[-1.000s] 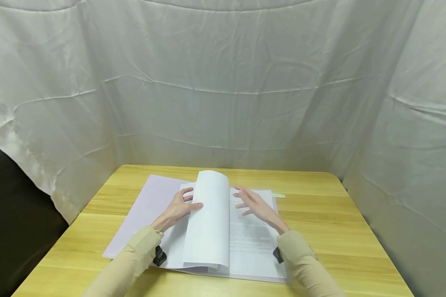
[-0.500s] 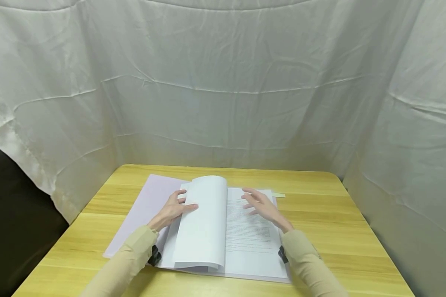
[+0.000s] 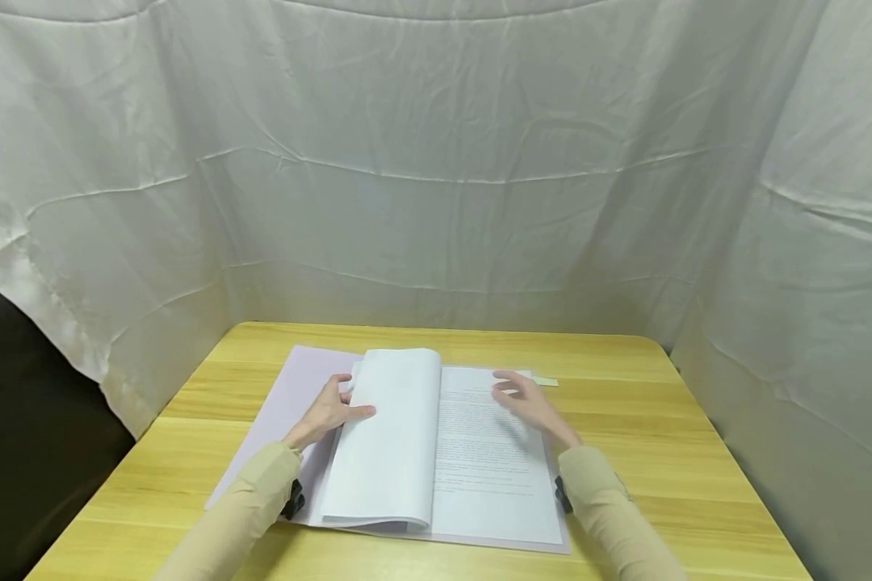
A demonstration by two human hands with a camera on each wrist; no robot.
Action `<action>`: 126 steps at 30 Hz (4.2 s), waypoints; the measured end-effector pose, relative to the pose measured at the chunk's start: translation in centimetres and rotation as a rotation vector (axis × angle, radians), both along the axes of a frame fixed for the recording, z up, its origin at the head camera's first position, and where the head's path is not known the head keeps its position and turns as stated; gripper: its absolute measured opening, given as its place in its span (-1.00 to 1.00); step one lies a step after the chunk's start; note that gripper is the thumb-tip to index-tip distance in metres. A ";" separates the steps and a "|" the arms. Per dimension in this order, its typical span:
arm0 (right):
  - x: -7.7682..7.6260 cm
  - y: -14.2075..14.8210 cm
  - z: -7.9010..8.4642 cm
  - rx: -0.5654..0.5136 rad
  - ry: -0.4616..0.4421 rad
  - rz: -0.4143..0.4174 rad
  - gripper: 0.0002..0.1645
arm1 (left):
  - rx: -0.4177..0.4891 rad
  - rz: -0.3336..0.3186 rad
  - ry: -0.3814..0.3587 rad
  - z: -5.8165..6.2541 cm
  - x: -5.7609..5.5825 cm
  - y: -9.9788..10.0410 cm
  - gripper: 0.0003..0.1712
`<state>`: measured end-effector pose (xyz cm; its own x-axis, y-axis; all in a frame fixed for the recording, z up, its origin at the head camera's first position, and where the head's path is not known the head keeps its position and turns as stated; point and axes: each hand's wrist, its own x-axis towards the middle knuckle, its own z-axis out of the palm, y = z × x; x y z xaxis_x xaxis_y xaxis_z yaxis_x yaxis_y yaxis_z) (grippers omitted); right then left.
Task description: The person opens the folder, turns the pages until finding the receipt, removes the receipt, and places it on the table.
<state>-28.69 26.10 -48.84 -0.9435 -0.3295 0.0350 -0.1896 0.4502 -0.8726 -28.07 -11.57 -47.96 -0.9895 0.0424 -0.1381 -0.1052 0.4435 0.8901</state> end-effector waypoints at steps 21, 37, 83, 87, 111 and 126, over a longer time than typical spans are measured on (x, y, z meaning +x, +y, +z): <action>-2.2 1.1 -1.5 0.277 0.137 -0.095 -0.41 | -0.253 -0.002 0.072 -0.2 0.1 -1.2 0.01; -3.6 0.8 -1.7 0.393 0.078 -0.155 -0.32 | -0.435 0.005 0.061 -0.8 -0.1 -1.2 0.11; -5.5 1.7 -1.1 0.330 0.118 -0.475 -0.56 | -0.464 -0.013 0.009 -1.3 -0.2 -1.5 0.23; -5.7 1.8 -1.3 0.359 0.153 -0.456 -0.60 | -0.468 -0.008 0.006 -1.3 -0.2 -1.4 0.24; -5.5 1.9 -1.6 0.438 0.252 -0.421 -0.85 | -0.475 -0.016 0.033 -1.3 -0.2 -1.6 0.25; -5.0 1.6 -1.4 0.258 0.230 -0.478 -0.68 | -0.455 -0.010 0.039 -1.4 -0.2 -1.5 0.24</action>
<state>-33.65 27.69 -50.27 -0.9670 0.1058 0.2318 -0.0846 0.7247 -0.6838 -28.29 -13.08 -49.39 -0.9942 -0.0040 -0.1077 -0.0690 0.7909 0.6080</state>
